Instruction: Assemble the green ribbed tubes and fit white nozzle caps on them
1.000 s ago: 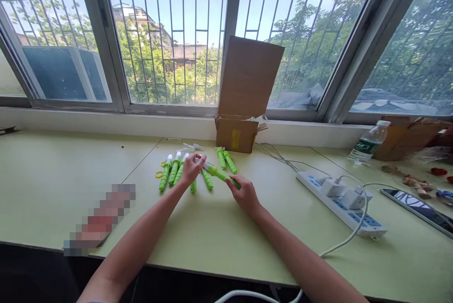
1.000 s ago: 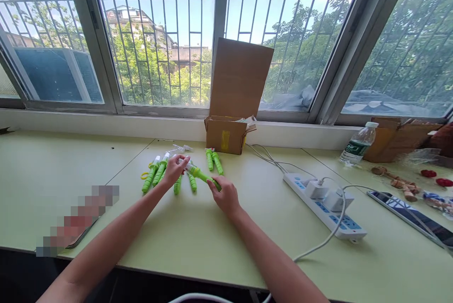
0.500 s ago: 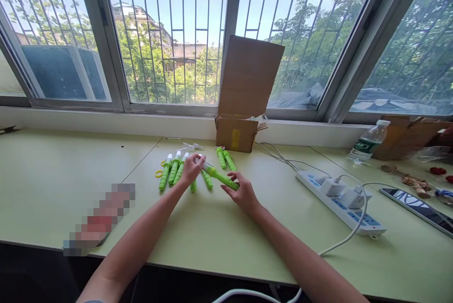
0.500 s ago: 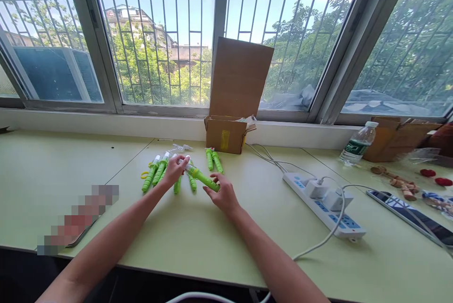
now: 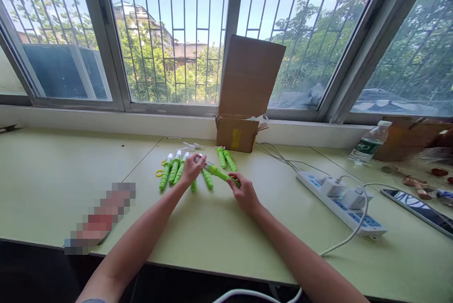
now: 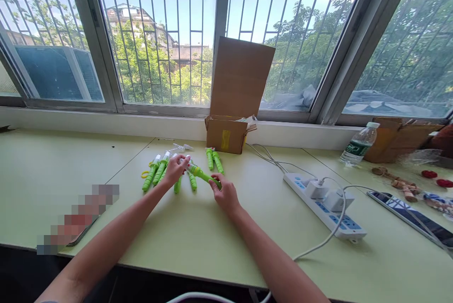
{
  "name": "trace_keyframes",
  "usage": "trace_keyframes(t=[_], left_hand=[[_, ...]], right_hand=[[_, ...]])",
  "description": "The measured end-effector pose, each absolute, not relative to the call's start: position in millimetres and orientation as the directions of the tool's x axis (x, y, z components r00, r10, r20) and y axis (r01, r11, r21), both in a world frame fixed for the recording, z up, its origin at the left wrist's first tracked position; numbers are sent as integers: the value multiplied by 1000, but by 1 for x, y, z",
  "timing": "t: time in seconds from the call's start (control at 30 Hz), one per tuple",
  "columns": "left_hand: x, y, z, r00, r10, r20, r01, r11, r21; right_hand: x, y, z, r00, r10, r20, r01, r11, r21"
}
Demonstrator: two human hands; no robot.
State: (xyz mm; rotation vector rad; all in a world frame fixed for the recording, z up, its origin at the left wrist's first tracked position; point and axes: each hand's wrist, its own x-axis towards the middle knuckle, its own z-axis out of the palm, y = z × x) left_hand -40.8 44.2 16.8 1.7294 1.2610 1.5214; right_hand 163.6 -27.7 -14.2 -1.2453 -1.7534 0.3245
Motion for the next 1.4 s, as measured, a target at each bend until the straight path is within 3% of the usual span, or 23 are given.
trace_keyframes(t=[0.57,0.77,1.03,1.17,1.27,1.4], left_hand=[[-38,42,15,-41,867,497,310,-462,831],[-37,45,11,-25,875,483,283,-457,843],[-36,44,9,13,879,478,227,-468,854],[-37,44,10,3,885,466,233,-454,860],[-37,44,11,-6,908,419,203,-409,890],[-36,42,13,-7,940,342,158,-337,928]], right_hand=[[164,-29,-14,-88,845,528,592,470,-654],[162,-32,-9,-79,912,404,445,395,-804],[163,-29,-6,-142,981,131,188,157,-970],[163,-30,-7,-108,959,260,302,281,-911],[162,-30,-12,-64,886,459,475,432,-767],[162,-30,-15,-26,804,594,611,483,-627]])
